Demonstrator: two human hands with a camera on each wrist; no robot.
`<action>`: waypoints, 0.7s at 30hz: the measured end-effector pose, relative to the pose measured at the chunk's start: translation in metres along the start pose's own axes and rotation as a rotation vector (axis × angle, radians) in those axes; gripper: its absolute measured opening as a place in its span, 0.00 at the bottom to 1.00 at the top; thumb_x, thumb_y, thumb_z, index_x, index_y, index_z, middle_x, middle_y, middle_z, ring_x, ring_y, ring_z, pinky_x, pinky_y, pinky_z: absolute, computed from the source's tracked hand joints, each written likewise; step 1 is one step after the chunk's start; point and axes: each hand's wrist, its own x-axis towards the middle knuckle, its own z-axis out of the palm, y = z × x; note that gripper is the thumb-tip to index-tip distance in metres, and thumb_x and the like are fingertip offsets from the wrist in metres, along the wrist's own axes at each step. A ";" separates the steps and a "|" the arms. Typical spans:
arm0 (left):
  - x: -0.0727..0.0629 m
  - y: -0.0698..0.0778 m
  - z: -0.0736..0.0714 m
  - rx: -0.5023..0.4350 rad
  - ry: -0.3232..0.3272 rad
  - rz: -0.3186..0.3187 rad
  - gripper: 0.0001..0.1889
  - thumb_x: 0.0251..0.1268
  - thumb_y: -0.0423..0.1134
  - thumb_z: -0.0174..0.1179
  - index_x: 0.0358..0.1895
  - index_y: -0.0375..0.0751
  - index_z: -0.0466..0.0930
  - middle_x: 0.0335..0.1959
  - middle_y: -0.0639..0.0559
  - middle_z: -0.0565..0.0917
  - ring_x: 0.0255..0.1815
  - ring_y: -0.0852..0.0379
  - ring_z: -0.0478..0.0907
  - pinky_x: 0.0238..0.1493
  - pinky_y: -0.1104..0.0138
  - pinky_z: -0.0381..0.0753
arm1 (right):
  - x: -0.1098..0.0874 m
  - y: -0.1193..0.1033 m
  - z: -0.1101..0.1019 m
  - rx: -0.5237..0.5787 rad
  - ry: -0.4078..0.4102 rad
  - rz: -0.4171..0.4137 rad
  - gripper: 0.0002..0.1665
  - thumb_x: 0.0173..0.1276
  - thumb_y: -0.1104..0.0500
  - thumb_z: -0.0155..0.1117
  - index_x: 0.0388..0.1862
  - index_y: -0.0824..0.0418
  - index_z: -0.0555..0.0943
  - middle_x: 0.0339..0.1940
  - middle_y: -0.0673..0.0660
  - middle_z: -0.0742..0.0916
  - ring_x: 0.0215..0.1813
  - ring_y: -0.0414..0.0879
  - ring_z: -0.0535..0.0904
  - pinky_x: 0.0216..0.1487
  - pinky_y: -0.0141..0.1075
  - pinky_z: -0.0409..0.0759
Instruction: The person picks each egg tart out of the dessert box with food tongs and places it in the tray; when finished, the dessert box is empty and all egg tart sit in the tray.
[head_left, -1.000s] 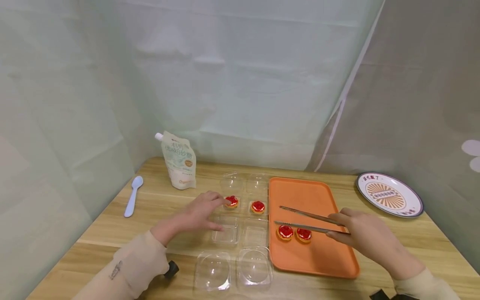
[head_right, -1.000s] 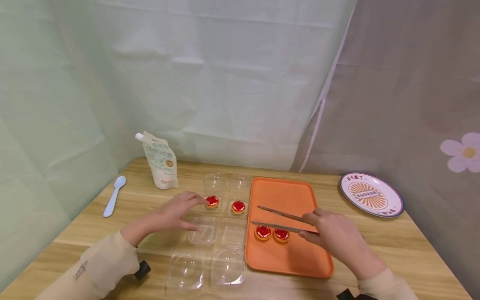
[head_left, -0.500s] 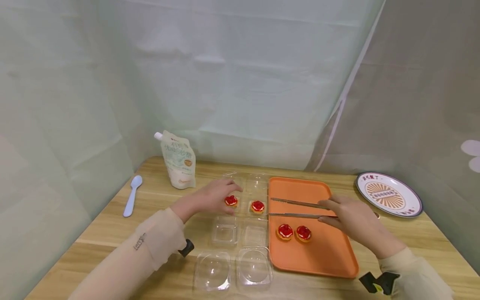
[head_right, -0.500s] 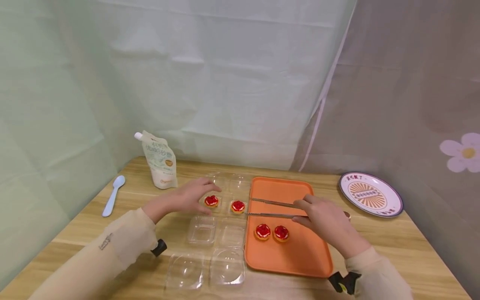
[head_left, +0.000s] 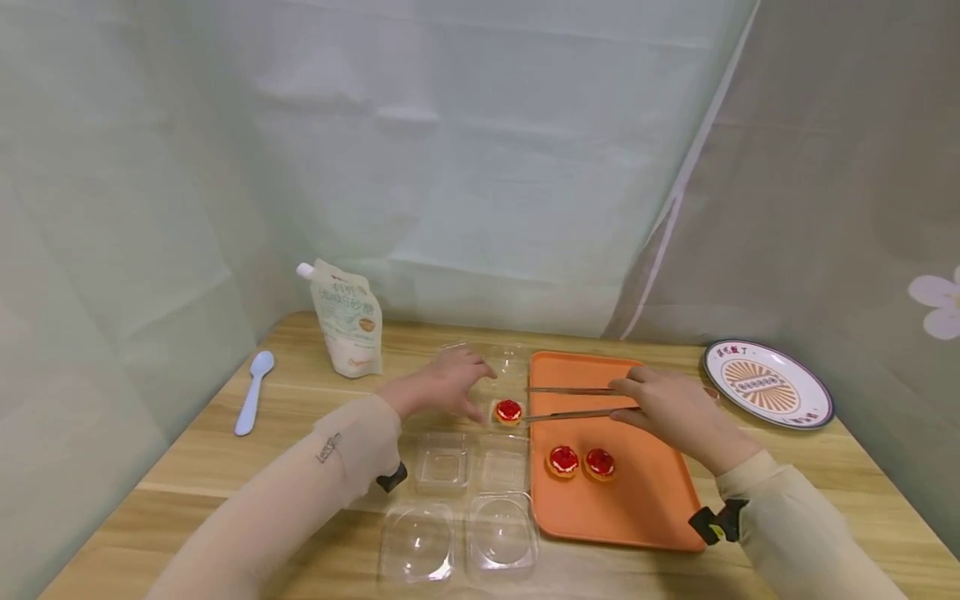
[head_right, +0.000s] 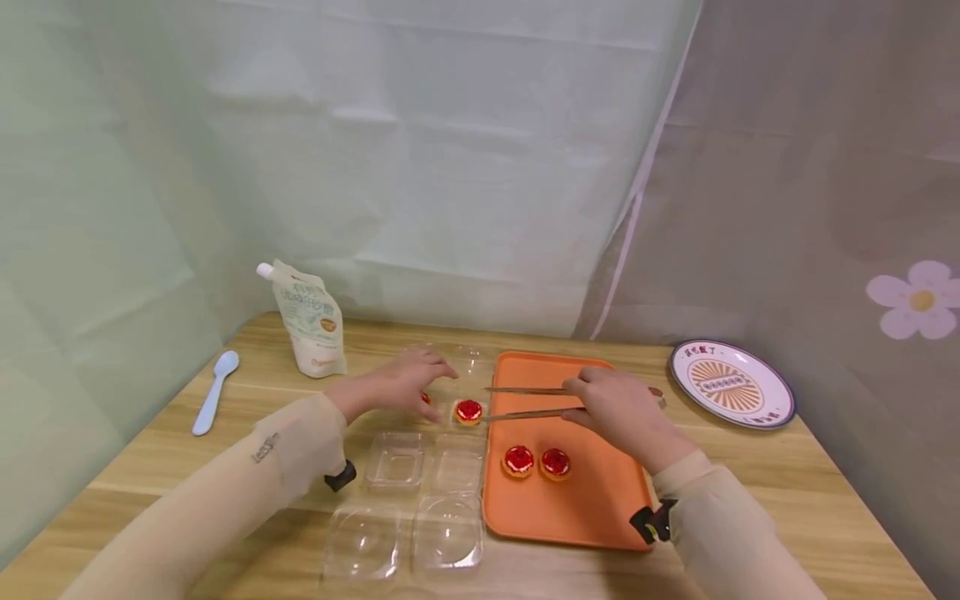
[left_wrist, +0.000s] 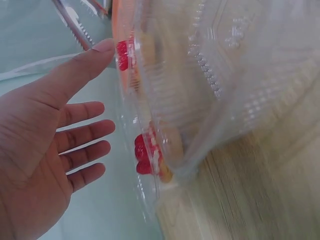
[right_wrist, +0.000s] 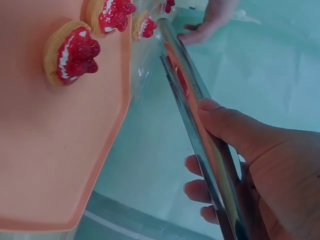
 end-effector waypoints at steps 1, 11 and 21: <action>0.002 0.001 0.001 0.006 -0.011 0.004 0.39 0.47 0.56 0.72 0.63 0.43 0.73 0.65 0.44 0.73 0.70 0.43 0.64 0.75 0.51 0.56 | 0.002 0.000 0.000 -0.003 -0.010 -0.003 0.20 0.54 0.49 0.74 0.43 0.56 0.84 0.30 0.50 0.81 0.24 0.39 0.71 0.23 0.31 0.70; 0.010 0.007 0.005 0.005 -0.081 -0.013 0.41 0.49 0.57 0.71 0.66 0.41 0.70 0.67 0.43 0.72 0.71 0.44 0.63 0.76 0.51 0.54 | 0.025 -0.003 0.000 0.008 -0.077 -0.029 0.16 0.54 0.49 0.74 0.39 0.56 0.85 0.25 0.49 0.79 0.24 0.41 0.73 0.23 0.34 0.72; 0.016 0.009 0.009 0.020 -0.075 -0.010 0.39 0.48 0.57 0.71 0.61 0.38 0.74 0.61 0.44 0.76 0.66 0.46 0.67 0.75 0.55 0.57 | 0.037 -0.006 0.000 0.033 -0.145 -0.027 0.13 0.55 0.48 0.73 0.35 0.53 0.84 0.23 0.48 0.76 0.22 0.39 0.70 0.20 0.33 0.68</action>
